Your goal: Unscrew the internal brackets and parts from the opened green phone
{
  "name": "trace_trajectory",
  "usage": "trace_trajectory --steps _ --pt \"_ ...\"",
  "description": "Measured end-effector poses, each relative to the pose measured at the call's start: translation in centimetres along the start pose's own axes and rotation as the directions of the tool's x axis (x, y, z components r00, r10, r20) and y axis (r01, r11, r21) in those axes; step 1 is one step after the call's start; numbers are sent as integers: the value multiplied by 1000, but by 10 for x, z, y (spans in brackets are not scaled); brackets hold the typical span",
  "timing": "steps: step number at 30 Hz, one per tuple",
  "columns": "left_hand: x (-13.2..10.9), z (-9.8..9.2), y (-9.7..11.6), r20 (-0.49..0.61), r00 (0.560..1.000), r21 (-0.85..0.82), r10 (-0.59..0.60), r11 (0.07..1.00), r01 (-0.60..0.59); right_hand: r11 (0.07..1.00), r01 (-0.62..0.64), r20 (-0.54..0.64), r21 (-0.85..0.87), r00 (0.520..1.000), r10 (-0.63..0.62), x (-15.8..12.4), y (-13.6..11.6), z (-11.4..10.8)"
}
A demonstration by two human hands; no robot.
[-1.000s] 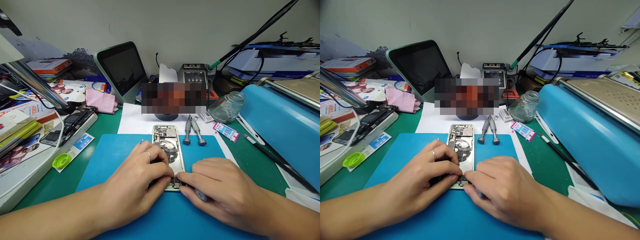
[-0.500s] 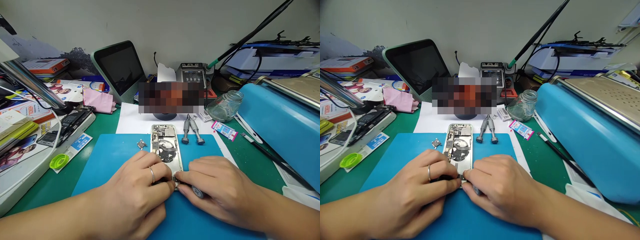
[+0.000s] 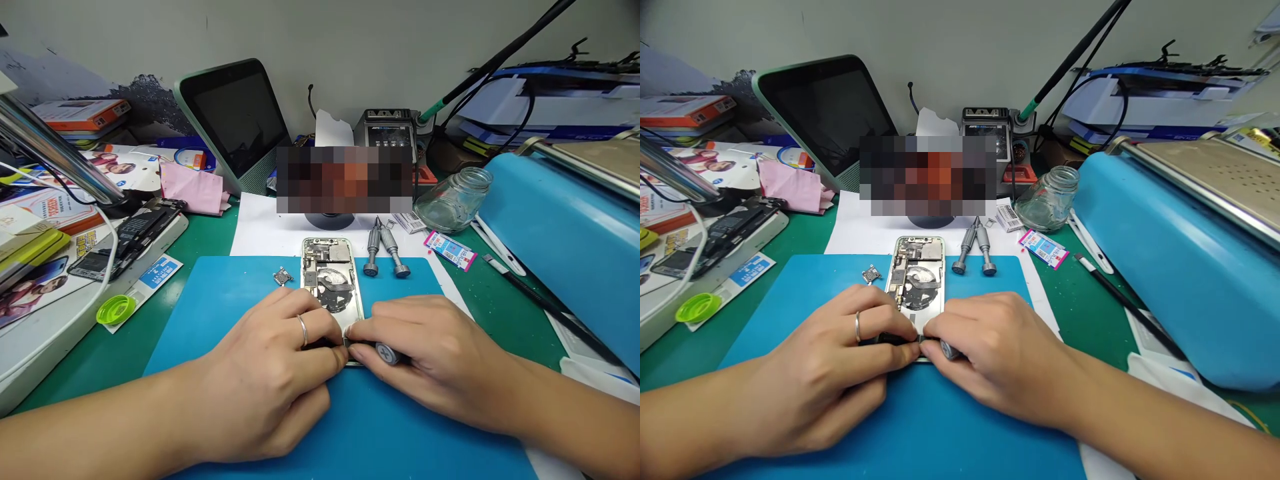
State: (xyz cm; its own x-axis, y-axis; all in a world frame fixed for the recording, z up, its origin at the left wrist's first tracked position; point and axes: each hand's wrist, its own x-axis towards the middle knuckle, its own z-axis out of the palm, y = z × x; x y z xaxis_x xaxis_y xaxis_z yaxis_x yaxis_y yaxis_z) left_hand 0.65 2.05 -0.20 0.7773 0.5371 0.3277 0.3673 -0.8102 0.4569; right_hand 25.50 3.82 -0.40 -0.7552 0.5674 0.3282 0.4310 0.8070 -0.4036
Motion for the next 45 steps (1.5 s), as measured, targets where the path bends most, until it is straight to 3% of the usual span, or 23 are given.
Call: trace_trajectory --steps 17,22,27,34,45 --pt "1 -1 -2 9 1000 -44 -10 999 11 992 32 4 -118 999 -32 -3 1 8" --pt "2 -1 -3 19 1000 -41 -5 999 6 989 62 -49 -136 996 -69 0 -2 5" --pt "1 0 -2 11 1000 -31 0 1000 0 943 61 -119 -327 987 -105 -7 5 -9" --pt "0 2 -3 -17 1000 -24 -5 1000 4 868 1 -49 -496 998 -29 -17 16 -15" --pt "-1 3 -2 13 998 -76 -62 995 63 946 -63 -18 -317 998 61 -23 21 -24"
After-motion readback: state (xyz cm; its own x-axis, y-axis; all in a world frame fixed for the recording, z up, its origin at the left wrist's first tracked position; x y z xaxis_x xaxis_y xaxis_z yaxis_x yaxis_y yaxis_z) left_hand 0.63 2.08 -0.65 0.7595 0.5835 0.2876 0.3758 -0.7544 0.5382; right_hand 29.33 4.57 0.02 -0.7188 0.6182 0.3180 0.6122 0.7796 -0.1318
